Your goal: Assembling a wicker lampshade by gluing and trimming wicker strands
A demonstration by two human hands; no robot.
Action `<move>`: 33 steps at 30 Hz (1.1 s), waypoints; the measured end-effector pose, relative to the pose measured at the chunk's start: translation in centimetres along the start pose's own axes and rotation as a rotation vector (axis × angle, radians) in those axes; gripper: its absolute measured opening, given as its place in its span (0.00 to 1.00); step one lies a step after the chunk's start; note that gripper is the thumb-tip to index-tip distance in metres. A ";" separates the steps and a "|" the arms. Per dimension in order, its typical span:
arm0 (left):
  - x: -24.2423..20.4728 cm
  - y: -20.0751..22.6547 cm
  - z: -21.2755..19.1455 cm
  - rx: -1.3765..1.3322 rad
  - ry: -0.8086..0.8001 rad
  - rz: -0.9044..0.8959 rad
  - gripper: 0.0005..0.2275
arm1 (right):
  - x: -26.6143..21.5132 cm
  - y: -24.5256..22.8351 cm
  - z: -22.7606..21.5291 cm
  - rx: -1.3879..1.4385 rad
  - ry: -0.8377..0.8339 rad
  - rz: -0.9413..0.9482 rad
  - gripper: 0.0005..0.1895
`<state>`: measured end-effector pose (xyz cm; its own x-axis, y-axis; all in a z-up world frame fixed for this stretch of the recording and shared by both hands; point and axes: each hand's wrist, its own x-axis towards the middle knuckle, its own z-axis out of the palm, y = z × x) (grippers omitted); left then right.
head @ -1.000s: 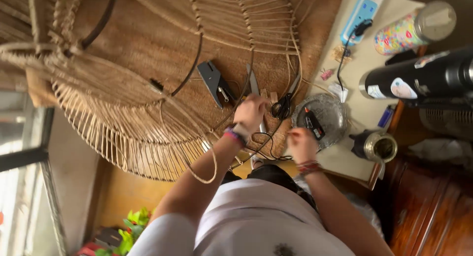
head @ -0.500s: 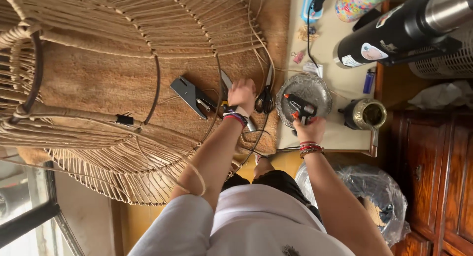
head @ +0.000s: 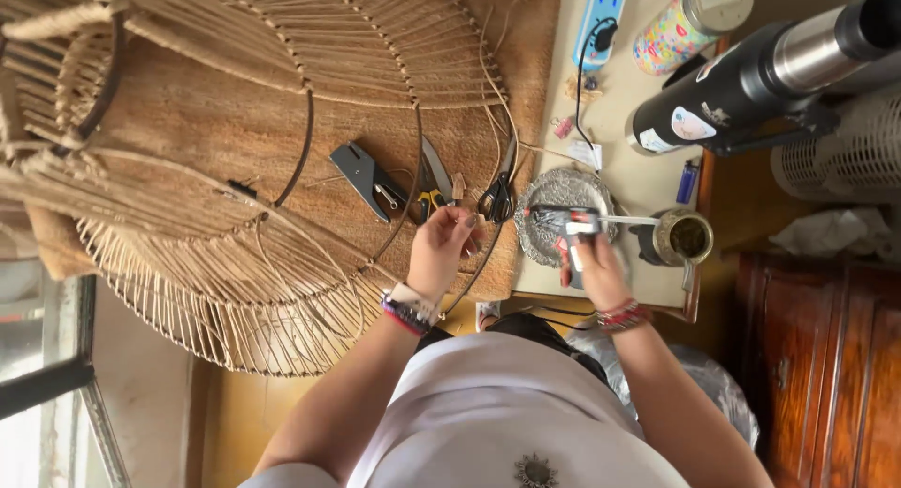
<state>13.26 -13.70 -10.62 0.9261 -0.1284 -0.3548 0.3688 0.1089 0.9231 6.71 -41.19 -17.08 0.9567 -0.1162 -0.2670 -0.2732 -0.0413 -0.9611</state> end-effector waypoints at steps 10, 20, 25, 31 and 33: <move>-5.3 3.7 2.6 -0.179 -0.024 0.181 0.04 | -3.5 -13.7 0.5 0.373 -0.205 -0.105 0.32; -7.6 5.2 2.8 -0.151 0.028 0.223 0.06 | -2.4 -12.5 -0.5 0.604 -0.469 -0.110 0.30; -7.7 5.7 2.9 -0.141 0.065 0.224 0.05 | -2.5 -13.2 -0.4 0.542 -0.410 -0.091 0.26; -8.4 8.1 2.6 0.002 0.096 0.285 0.08 | -2.7 -14.5 -0.1 0.551 -0.523 -0.108 0.28; -8.9 9.1 2.7 0.075 0.167 0.306 0.08 | -3.2 -15.9 0.4 0.575 -0.509 -0.139 0.26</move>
<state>8.15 -14.22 1.39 0.9953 0.0628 -0.0740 0.0713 0.0439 0.9965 7.99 -39.80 -0.97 0.9448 0.3277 -0.0073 -0.1852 0.5154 -0.8367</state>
